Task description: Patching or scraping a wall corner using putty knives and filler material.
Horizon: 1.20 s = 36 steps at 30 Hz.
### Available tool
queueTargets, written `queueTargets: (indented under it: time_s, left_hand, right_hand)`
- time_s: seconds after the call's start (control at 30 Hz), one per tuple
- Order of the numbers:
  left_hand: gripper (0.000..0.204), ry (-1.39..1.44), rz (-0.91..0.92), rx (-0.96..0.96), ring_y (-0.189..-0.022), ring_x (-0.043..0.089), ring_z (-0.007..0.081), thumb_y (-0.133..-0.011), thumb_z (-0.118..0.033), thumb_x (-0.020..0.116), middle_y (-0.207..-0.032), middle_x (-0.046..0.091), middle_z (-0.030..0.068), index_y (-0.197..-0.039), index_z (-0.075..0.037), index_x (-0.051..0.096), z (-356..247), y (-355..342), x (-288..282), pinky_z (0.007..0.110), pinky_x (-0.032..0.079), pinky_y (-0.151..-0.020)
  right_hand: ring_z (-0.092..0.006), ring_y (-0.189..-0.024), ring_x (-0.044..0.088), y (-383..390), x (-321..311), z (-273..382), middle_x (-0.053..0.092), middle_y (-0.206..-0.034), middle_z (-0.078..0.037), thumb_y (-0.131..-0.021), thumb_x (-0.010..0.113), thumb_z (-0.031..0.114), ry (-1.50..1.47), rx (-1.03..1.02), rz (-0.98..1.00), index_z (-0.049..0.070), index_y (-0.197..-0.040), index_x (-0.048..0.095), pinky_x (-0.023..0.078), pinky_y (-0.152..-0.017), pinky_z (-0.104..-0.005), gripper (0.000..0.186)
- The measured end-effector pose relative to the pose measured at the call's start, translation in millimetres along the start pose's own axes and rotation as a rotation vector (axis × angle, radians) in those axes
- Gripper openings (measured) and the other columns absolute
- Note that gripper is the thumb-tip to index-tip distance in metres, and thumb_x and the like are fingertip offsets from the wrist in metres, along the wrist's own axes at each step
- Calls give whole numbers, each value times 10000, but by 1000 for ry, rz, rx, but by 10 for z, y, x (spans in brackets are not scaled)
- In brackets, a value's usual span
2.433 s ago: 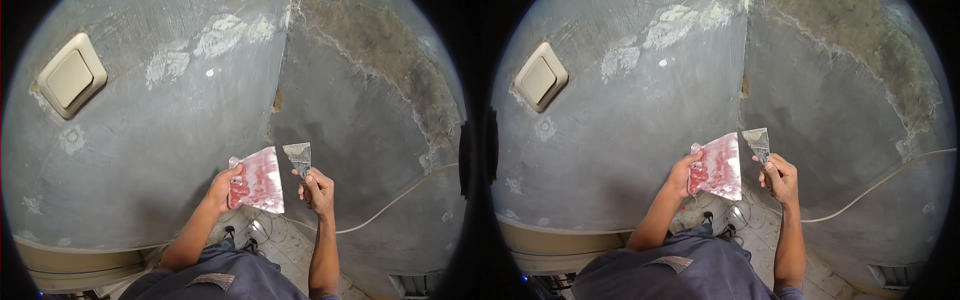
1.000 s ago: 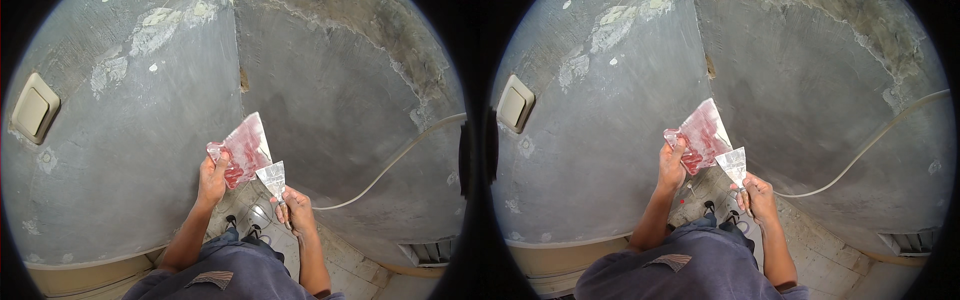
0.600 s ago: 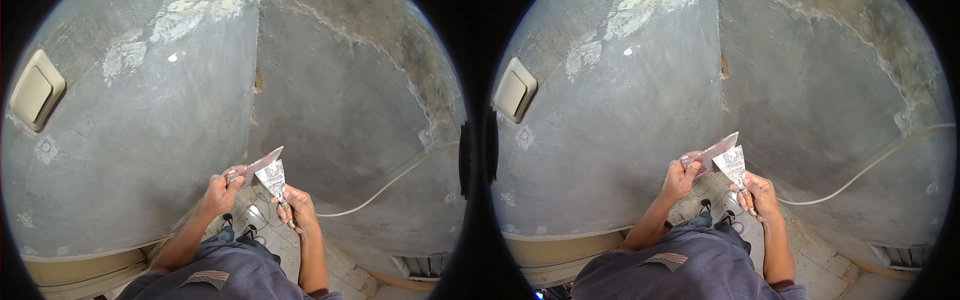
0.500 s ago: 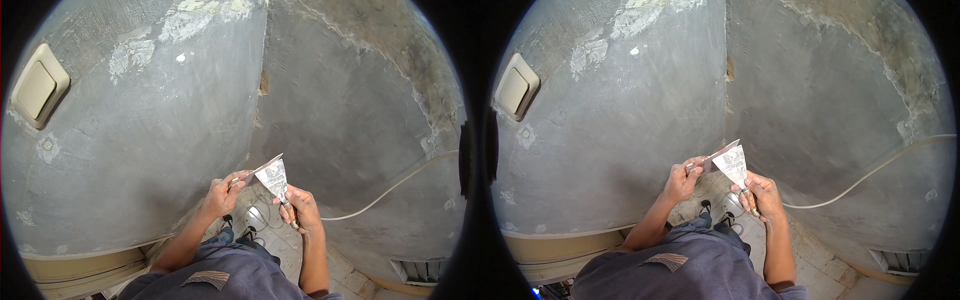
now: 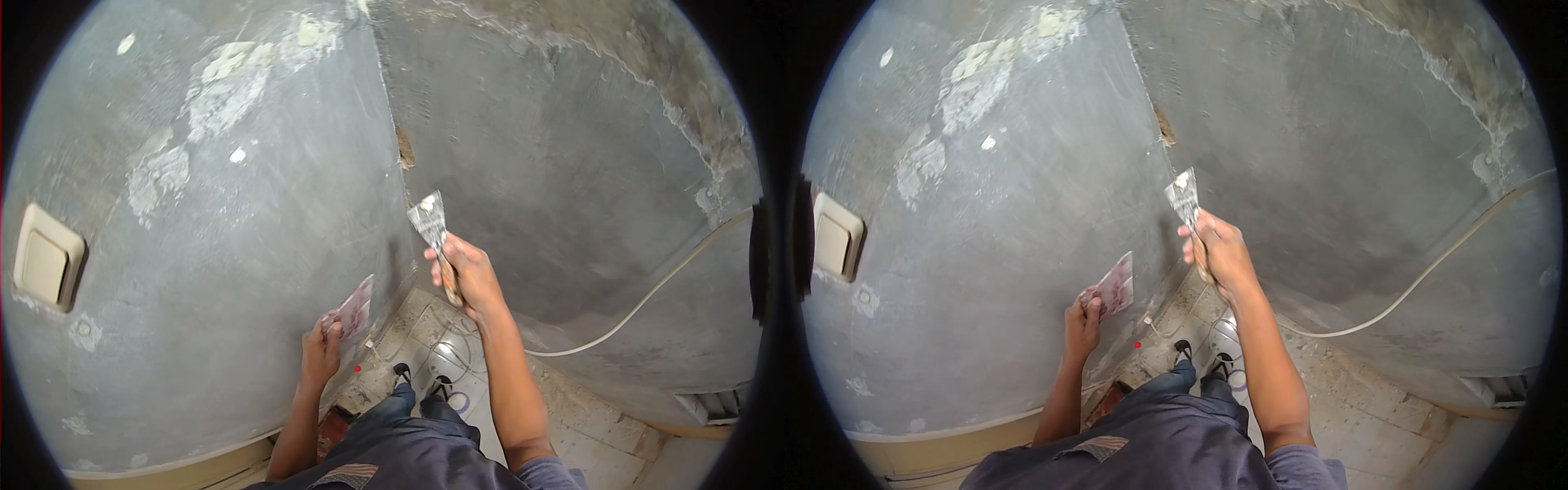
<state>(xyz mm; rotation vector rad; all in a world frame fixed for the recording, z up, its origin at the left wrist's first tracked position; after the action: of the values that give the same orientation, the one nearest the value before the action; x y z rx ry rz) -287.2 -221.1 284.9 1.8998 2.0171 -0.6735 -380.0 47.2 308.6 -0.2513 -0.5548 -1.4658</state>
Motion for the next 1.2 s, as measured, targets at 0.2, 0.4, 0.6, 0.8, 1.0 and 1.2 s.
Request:
queueTargets:
  time_s: [0.2, 0.4, 0.6, 0.8, 1.0, 1.2]
  left_hand:
    - [312, 59, -121, -148, -771, 534, 114, -989, -246, 508, -817, 640, 74, -1066, 44, 595, 307, 84, -122, 293, 466, -724]
    - [291, 106, -121, -204, -772, 512, 111, -991, -235, 506, -813, 610, 55, -1047, 37, 590, 294, 39, -49, 293, 454, -719]
    - [274, 233, -154, -181, -790, 512, 98, -988, -232, 520, -822, 609, 35, -1032, 29, 592, 345, 10, 53, 286, 451, -739]
    - [262, 432, -174, -259, -812, 531, 74, -998, -243, 518, -901, 594, -10, -1042, 4, 592, 626, 5, 224, 256, 457, -758]
    - [290, 840, -166, -421, -871, 526, 78, -996, -244, 522, -945, 609, -3, -1097, 15, 605, 812, -43, 632, 253, 441, -806]
    - [270, 1171, -139, -459, -867, 533, 86, -1001, -243, 520, -968, 606, 3, -1076, 3, 602, 484, -581, 1144, 257, 444, -799]
  right_hand:
    - [-136, -672, 590, -626, 166, -14, 604, -914, -89, -988, 432, 92, -35, -45, -123, -78, -1371, 406, 545, -610, -275, 420]
    - [-130, -599, 586, -857, 141, 8, 592, -901, -100, -978, 444, 97, -25, -76, -149, -69, -1358, 438, 552, -536, -279, 414]
    - [-124, -612, 582, -780, 27, -149, 642, -952, -97, -972, 473, 114, 20, 30, -73, -38, -1373, 436, 543, -554, -275, 430]
    - [-140, -656, 571, -637, -46, 43, 633, -961, -87, -975, 496, 104, 44, -33, 45, -22, -1379, 444, 509, -584, -271, 427]
    - [-139, -679, 590, -550, 173, 458, 622, -953, -84, -965, 525, 96, 259, -143, 96, -20, -1330, 515, 510, -575, -273, 382]
    - [-132, -681, 572, -636, 188, 767, 601, -936, -55, -956, 545, 92, 723, -338, 51, 33, -1297, 572, 501, -588, -271, 348]
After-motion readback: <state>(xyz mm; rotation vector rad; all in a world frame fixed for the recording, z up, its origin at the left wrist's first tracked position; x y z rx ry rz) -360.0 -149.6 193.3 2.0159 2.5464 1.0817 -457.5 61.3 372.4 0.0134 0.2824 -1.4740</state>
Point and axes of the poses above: each hand's wrist, its own y-axis away from the middle knuckle, its own x-axis out of the palm, z = x × y, the point moved 8 cm from there along -y, towards the middle knuckle
